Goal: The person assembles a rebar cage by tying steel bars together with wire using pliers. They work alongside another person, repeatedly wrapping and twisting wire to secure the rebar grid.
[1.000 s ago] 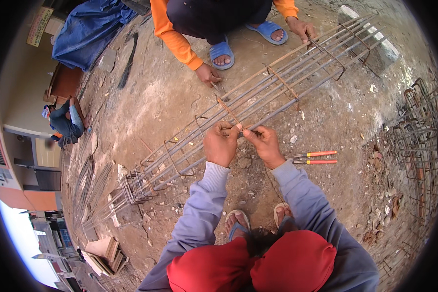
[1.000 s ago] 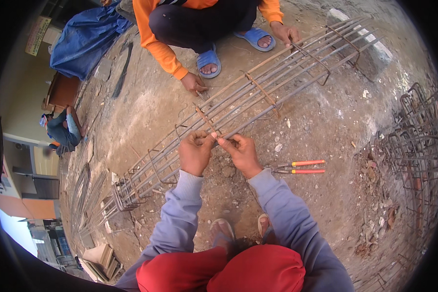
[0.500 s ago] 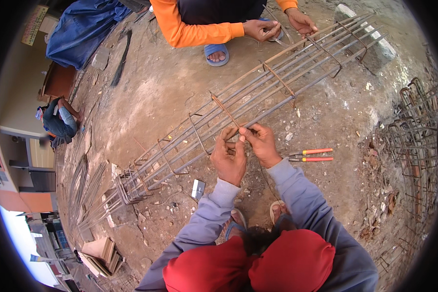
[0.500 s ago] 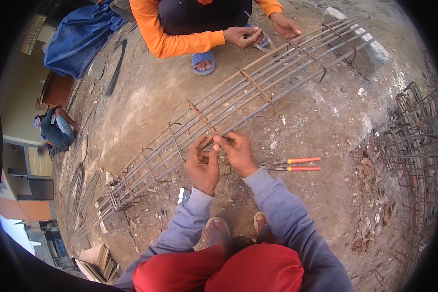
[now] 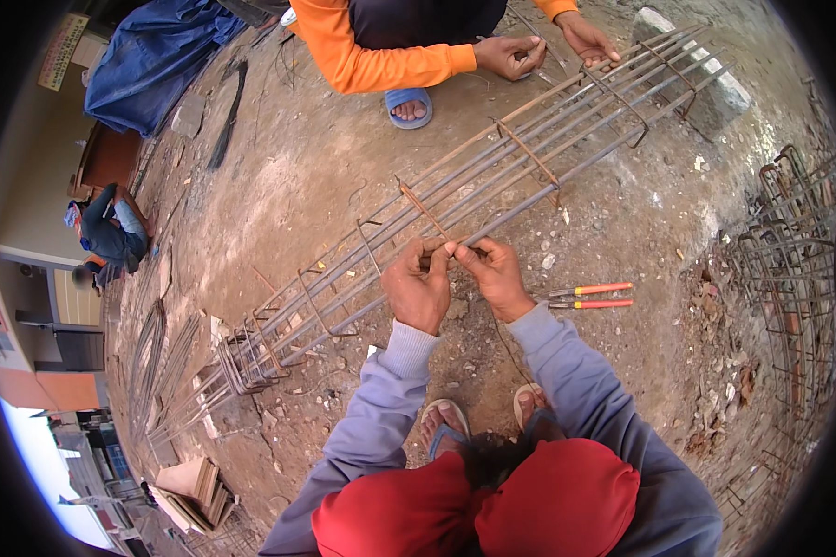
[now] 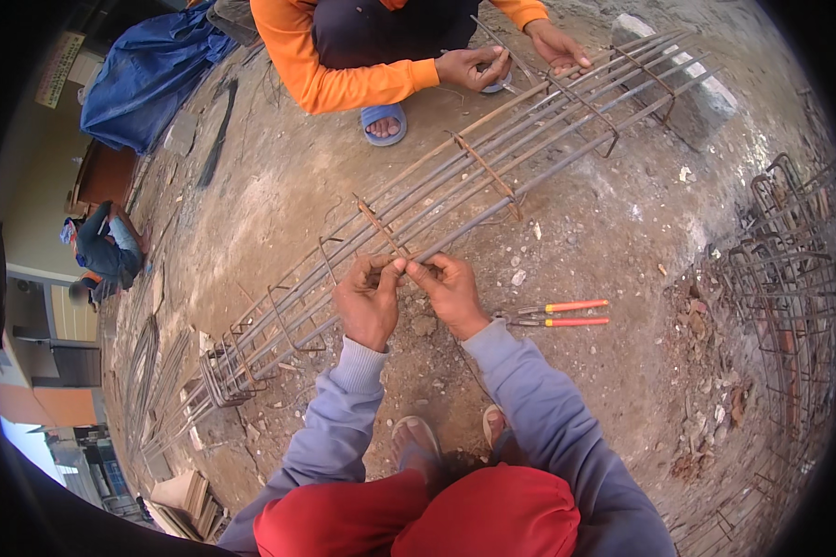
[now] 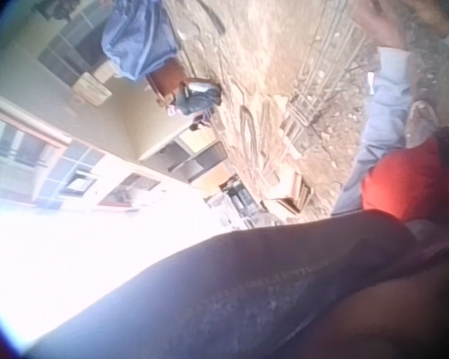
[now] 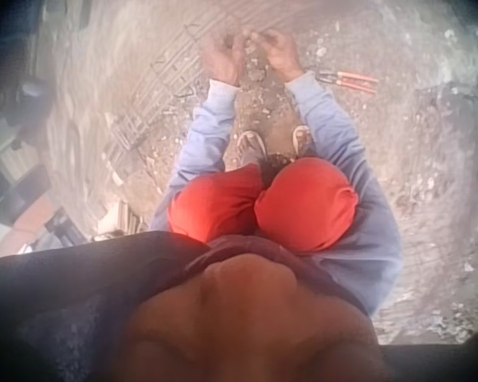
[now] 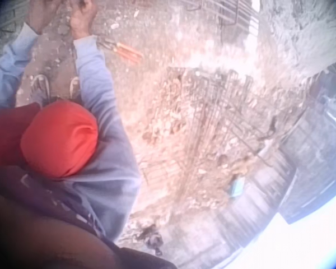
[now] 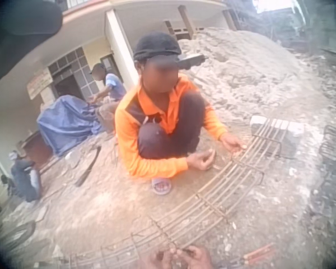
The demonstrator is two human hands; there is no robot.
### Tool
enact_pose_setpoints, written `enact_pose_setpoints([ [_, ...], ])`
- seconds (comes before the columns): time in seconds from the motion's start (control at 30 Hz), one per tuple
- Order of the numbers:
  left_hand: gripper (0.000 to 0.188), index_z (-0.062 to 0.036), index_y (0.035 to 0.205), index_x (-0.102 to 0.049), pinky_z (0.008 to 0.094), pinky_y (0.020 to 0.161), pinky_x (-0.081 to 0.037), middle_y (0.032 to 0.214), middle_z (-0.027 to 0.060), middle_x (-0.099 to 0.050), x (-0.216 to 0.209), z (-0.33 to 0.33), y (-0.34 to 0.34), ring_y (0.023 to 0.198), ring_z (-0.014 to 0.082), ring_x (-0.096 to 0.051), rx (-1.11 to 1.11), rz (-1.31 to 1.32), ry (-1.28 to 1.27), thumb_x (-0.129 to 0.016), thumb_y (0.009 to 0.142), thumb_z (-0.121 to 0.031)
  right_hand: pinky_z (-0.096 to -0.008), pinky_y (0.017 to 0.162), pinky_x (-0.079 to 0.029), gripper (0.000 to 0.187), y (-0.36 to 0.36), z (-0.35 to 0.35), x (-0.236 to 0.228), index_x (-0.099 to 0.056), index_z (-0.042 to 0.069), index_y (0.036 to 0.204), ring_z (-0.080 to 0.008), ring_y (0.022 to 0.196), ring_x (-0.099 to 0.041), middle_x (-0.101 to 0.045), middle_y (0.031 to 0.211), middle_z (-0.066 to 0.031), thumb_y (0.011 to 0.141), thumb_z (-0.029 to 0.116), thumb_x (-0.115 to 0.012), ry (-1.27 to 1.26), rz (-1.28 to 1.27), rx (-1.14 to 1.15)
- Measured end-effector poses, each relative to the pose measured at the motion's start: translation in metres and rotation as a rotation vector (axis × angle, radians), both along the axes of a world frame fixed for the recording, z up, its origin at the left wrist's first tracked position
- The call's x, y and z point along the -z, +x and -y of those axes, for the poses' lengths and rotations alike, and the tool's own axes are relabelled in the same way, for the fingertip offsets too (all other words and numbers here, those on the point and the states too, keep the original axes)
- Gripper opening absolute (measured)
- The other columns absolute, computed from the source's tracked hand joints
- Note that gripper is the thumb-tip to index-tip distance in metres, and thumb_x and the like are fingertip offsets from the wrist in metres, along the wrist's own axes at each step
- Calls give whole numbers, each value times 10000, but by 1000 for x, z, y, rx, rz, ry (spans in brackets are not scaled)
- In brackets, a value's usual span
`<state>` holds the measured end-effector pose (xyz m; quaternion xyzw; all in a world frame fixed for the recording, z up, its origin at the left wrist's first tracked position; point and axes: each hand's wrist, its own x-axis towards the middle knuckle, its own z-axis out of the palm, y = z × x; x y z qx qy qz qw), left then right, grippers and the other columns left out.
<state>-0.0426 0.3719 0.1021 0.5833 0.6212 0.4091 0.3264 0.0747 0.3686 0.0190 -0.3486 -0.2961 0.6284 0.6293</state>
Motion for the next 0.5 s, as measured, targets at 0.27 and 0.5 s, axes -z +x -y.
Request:
enact_pose_setpoints([
  [0.27, 134, -37, 1058, -752, 266, 702, -554, 1022, 108, -760, 27, 50, 22, 895, 179, -712, -34, -218, 506, -737, 926, -56, -235, 733, -473, 191, 11, 11, -15, -730, -28, 1104, -66, 818, -596, -713, 992, -41, 984, 118, -700, -84, 233, -39],
  [0.5, 142, 7, 1007, -735, 243, 682, -508, 927, 53, -723, 25, 48, 31, 800, 115, -656, -285, 726, -235, -775, 931, -107, -289, 758, -495, 312, 12, 39, -13, -677, -30, 1283, -126, 867, -628, -733, 1060, -114, 995, 77, -623, -143, 301, -9],
])
